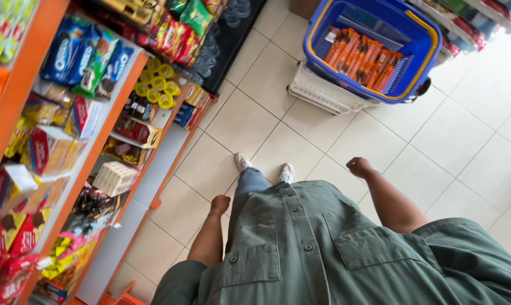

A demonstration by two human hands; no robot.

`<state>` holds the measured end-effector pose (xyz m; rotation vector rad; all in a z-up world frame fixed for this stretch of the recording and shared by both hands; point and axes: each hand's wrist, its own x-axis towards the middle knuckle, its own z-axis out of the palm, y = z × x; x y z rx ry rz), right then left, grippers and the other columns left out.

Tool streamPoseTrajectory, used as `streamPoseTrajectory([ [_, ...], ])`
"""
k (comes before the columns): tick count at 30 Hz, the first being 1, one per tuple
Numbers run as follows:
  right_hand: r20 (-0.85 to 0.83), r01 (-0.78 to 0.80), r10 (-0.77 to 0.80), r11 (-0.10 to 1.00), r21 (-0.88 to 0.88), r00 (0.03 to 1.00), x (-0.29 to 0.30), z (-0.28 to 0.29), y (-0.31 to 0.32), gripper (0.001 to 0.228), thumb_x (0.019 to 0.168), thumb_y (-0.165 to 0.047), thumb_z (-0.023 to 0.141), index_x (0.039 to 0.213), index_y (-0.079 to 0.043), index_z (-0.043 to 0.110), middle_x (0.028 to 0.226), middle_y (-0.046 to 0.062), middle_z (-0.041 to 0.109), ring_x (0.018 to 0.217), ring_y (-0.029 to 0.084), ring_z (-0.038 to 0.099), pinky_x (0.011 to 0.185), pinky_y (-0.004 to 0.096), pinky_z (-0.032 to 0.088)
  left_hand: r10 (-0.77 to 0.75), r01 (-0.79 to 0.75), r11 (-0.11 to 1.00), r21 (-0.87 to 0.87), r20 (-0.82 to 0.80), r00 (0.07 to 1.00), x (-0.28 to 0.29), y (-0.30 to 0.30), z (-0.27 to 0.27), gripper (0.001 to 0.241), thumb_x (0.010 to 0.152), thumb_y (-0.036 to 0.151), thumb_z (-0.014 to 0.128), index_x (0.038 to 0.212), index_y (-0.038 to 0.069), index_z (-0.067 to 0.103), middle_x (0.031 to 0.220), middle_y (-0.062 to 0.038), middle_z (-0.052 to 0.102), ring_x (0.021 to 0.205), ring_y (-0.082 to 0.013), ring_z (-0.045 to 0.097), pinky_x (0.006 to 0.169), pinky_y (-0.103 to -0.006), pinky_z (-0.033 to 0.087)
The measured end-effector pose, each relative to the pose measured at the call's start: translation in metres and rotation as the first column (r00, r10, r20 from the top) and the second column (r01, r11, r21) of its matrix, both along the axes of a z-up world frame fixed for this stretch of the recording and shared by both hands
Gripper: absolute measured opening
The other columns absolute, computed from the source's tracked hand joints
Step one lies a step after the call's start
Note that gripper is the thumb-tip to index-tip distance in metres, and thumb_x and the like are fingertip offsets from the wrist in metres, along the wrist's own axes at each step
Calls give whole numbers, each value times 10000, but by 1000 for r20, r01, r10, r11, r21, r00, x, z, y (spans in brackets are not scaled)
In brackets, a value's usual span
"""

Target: The person picks up snack bars from a blue basket and places them into organized boxes on the grocery store shelves.

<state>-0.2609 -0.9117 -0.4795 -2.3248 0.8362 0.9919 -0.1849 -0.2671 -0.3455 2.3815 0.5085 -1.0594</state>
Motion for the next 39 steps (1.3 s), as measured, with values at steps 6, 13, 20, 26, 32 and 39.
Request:
streamPoseTrajectory([
  [6,53,121,-128,985,125,990,-9,-22,26,358,1004,-483,740,1279,-277,840,1125,163,876,1193,415,790,1044,544,635,-337,330,927,-178,-13,941,70,-91,-5,420,1032,445,597,1242,161,824,1314,-130,822,1333,-388,718,1168,-519,579],
  [13,-8,175,-177,962,208,984,-20,10,56,397,1058,-472,675,1329,-229,834,1208,233,857,1278,466,748,1129,576,593,-655,649,749,-131,-3,756,184,-185,-32,451,1058,460,561,1277,156,813,1321,-157,812,1339,-383,713,1139,-514,588],
  [20,-170,406,-376,888,216,911,16,86,1,457,1072,-537,617,1374,-252,805,744,73,878,1077,308,854,1106,498,584,-737,736,670,-98,31,675,301,-285,-51,454,1054,457,580,1328,156,780,1359,-147,795,1371,-365,699,1147,-501,588],
  [26,227,730,-770,638,246,597,39,85,-47,345,1091,-503,692,1308,-266,817,708,89,813,822,264,827,902,414,581,-675,718,533,-448,288,680,345,-374,-24,399,1031,335,755,1409,209,785,1258,-125,834,1226,-332,770,1088,-484,601],
  [32,635,750,-724,571,334,268,119,205,-78,199,1193,-356,712,1123,-201,814,699,13,729,756,164,693,860,305,540,-646,747,379,-546,422,636,351,-463,37,262,989,369,811,1242,305,842,1055,8,869,813,-187,750,809,-377,625],
  [39,739,477,-670,673,565,69,188,215,-133,186,1157,-92,688,1301,-32,790,719,137,705,701,226,698,720,335,567,-502,786,285,-548,613,609,334,-568,47,180,971,390,856,1091,255,853,946,-6,865,733,-235,767,722,-375,639],
])
